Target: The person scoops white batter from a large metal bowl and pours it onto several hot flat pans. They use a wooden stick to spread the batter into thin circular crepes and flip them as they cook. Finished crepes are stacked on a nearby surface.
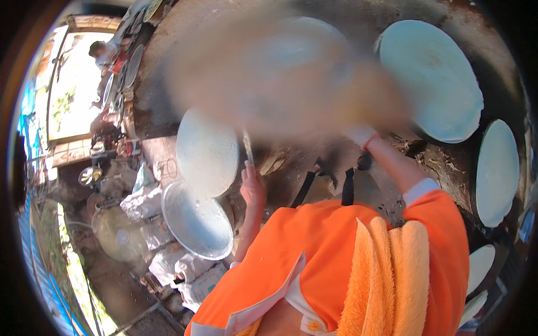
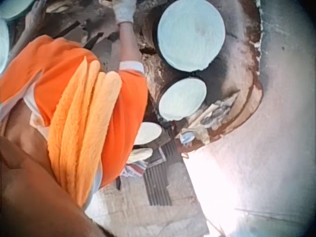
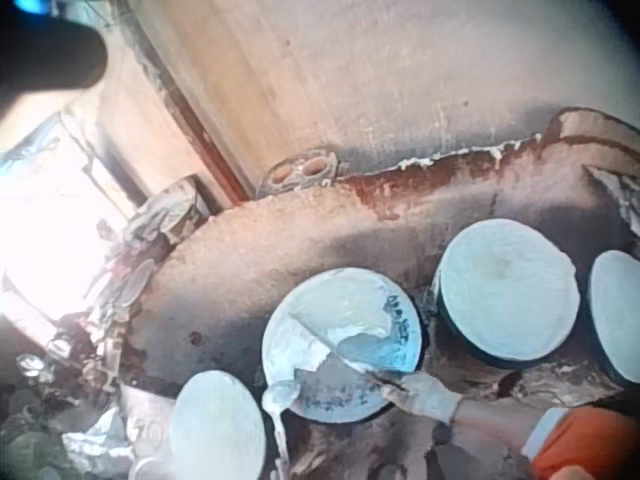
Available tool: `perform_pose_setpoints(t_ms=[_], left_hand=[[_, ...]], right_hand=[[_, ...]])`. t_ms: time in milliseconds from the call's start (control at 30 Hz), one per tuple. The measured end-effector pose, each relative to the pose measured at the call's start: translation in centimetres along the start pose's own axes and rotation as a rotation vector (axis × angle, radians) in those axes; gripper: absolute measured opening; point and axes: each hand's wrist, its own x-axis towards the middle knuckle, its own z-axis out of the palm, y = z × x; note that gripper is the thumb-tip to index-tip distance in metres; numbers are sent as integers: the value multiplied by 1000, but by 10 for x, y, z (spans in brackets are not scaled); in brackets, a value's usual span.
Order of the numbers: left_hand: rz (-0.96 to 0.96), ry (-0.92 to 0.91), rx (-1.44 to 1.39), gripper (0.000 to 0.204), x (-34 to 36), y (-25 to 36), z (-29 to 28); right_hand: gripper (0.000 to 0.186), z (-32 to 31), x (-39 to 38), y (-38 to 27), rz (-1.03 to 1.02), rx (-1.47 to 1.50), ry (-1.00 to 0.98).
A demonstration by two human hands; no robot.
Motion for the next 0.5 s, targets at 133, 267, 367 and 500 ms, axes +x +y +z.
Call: perform_pose_setpoints(t_ms=[133, 267, 367, 500], left_hand=[[-1, -34, -71, 41, -26, 10, -4], [44, -95, -432, 38, -49, -20, -11], [145, -129, -816, 31, -11, -37, -51], [-98, -149, -1565, 23, 34, -61, -119]], right_hand=[[31, 53, 1, 34, 118, 394, 10], [29, 45, -37, 35, 44, -213, 467], [35, 142, -95, 159, 84, 1117, 364], [37, 236, -32, 35, 197, 958, 190]])
